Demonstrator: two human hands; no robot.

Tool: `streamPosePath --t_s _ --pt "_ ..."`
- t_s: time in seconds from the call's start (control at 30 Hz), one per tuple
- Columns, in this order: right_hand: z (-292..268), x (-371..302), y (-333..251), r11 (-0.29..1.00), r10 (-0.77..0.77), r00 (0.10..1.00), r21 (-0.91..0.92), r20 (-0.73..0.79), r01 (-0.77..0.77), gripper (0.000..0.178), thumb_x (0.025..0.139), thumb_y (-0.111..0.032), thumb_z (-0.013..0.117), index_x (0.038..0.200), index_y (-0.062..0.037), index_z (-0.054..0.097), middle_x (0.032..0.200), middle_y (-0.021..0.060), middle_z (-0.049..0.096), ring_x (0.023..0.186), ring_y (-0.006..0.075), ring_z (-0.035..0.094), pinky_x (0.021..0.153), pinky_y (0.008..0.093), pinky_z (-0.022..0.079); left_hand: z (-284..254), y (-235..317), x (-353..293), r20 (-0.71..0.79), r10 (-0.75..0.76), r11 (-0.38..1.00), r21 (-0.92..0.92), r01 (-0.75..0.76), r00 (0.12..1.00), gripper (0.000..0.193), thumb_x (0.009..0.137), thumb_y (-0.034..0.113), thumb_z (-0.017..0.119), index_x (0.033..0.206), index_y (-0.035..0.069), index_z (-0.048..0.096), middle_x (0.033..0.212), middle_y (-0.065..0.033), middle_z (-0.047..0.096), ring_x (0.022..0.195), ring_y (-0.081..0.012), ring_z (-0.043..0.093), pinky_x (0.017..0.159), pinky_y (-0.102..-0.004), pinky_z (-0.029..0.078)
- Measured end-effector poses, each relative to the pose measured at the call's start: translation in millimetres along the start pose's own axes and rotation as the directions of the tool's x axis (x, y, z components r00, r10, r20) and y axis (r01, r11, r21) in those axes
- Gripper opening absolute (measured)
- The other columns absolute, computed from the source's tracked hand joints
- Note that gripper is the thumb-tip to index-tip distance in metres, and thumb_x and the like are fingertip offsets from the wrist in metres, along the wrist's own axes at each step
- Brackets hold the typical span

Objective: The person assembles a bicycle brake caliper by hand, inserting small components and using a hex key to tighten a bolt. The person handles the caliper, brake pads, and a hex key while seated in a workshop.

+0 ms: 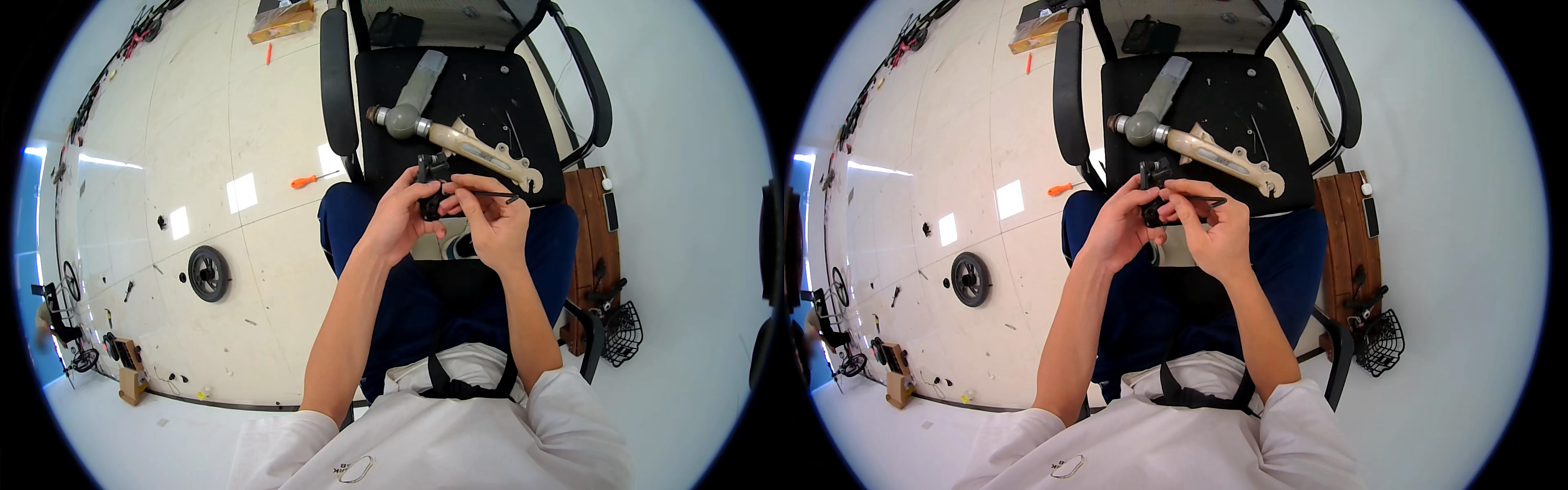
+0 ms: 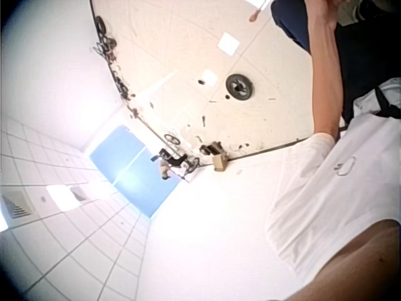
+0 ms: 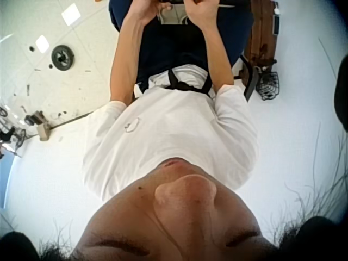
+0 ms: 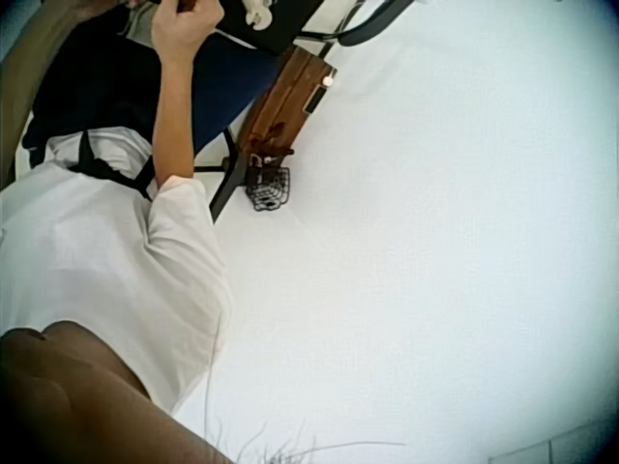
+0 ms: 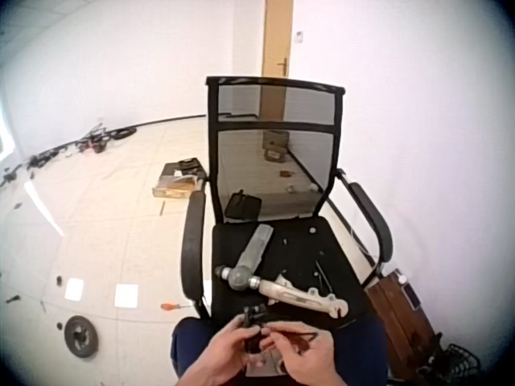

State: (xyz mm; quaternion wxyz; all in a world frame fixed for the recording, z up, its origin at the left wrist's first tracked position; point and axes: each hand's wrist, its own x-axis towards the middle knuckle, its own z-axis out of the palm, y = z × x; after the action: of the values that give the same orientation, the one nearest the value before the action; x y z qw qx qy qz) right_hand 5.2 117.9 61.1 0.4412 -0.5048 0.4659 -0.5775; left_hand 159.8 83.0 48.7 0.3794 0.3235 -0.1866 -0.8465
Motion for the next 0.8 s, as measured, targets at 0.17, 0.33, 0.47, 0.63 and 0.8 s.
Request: streamPosePath --t_s 0.17,0.33,0.47,0.63,0.8 --pt "-3.7 0.7 -4.2 0.997 0.022 1.0 -0.071 0.015 -0.021 0.01 0.091 0.003 0.063 0.099 0.0055 0.069 0.086 0.0135 0.073 0.076 0.0179 0.073 0.07 0.0277 0.061 0.0 0.0 0.5 0.001 -0.01 1.0 -0.017 0.01 1.0 0.022 0.097 0.02 0.054 0.116 0.009 0.053 0.098 -0.0047 0.062 0.081 -0.0157 0.062 0.053 -0.0302 0.05" --pt "0.6 1.2 -3.4 0.995 0.054 0.999 -0.087 0.001 -0.054 0.008 0.09 0.004 0.065 0.096 0.0052 0.069 0.082 0.0129 0.073 0.074 0.0182 0.073 0.067 0.0277 0.061 -0.3 0.8 0.3 -0.032 -0.011 0.999 0.034 0.012 0.999 0.025 0.097 0.022 0.052 0.118 0.009 0.052 0.099 -0.0056 0.061 0.078 -0.0155 0.061 0.052 -0.0299 0.049" --pt "1.6 1.4 3.2 0.997 0.007 0.999 -0.081 -0.042 -0.011 0.007 0.09 0.003 0.066 0.096 0.0063 0.069 0.08 0.0134 0.073 0.073 0.0177 0.073 0.066 0.0276 0.061 -3.4 -2.3 0.9 0.008 0.008 1.0 0.014 -0.008 1.0 0.03 0.098 0.019 0.055 0.123 0.005 0.047 0.106 -0.0083 0.058 0.087 -0.0176 0.061 0.054 -0.0327 0.052" --pt "0.7 -2.0 5.5 0.996 0.016 0.991 -0.082 -0.132 -0.027 0.008 0.09 0.002 0.066 0.095 0.0069 0.068 0.08 0.0136 0.073 0.072 0.0176 0.073 0.065 0.0271 0.06 2.5 -9.2 2.7 -0.015 0.074 0.99 0.122 -0.071 0.997 0.035 0.098 0.01 0.057 0.129 0.003 0.043 0.108 -0.0083 0.057 0.089 -0.0178 0.06 0.055 -0.0339 0.053" --pt "-6.0 -5.8 1.9 0.996 0.069 0.994 -0.049 -0.079 -0.073 0.011 0.09 0.001 0.065 0.101 0.0057 0.067 0.089 0.0133 0.074 0.078 0.0179 0.074 0.069 0.0268 0.06 9.5 -5.8 -0.8 -0.054 0.102 0.98 0.179 -0.091 0.993 0.03 0.095 0.013 0.061 0.122 0.005 0.05 0.099 -0.0057 0.061 0.082 -0.0141 0.062 0.052 -0.0281 0.049"
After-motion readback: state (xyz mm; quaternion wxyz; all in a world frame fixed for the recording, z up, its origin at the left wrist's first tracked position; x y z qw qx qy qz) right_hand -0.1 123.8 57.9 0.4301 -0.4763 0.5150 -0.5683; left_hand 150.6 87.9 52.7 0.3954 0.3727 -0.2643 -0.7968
